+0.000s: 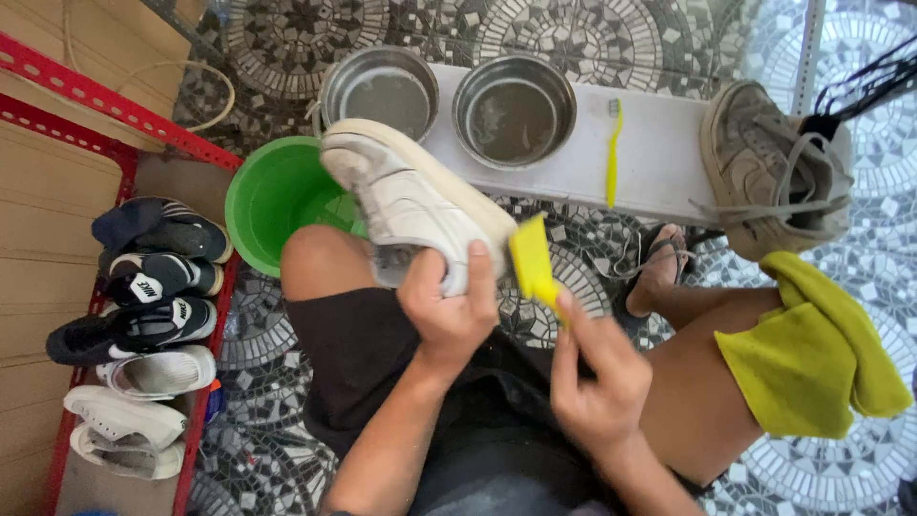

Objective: The person sits on the floor and scrubs a white sneaker using a yellow brush dipped in water. They hold the shoe in their left hand and scrub the upper and sole with the brush in their right hand, repeatedly dipping the brush into a metal bowl.

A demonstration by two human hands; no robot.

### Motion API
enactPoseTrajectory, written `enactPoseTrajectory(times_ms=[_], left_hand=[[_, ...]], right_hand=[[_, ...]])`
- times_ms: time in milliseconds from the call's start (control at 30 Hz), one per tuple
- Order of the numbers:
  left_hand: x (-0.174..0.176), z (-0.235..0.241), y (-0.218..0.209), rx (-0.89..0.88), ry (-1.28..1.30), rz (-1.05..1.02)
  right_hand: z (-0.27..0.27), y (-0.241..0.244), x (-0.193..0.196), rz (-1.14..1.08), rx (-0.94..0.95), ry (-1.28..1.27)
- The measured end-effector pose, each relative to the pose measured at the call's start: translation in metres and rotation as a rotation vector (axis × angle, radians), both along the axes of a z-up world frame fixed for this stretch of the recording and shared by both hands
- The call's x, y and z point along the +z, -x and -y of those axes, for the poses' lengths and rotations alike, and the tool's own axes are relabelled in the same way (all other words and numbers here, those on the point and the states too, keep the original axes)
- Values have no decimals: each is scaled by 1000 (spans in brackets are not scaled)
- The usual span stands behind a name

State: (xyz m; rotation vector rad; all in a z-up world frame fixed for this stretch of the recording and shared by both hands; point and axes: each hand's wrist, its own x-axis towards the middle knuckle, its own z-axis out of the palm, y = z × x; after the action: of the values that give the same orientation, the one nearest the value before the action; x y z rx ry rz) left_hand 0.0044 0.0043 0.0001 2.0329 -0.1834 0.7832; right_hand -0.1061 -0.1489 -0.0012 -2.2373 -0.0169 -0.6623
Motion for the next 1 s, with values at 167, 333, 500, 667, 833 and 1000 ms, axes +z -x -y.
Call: enactPoseTrajectory(times_ms=[167, 333, 500, 667, 833, 1000], left_hand=[[1, -5, 3, 17, -88, 33], [4, 6, 9, -21, -35, 13], [3, -3, 7, 7, -68, 27], [1, 4, 12, -32, -54, 23], [9, -13, -3, 88, -83, 68], [9, -3, 13, 9, -82, 50]], right_hand=[[1, 0, -5, -53, 6, -9], [0, -25, 24, 58, 25, 53], [-3, 12, -4, -35, 4, -33], [-1, -16, 16, 22, -6, 56], [-7, 11, -3, -53, 41, -48], [-7, -13, 22, 16, 30, -21]])
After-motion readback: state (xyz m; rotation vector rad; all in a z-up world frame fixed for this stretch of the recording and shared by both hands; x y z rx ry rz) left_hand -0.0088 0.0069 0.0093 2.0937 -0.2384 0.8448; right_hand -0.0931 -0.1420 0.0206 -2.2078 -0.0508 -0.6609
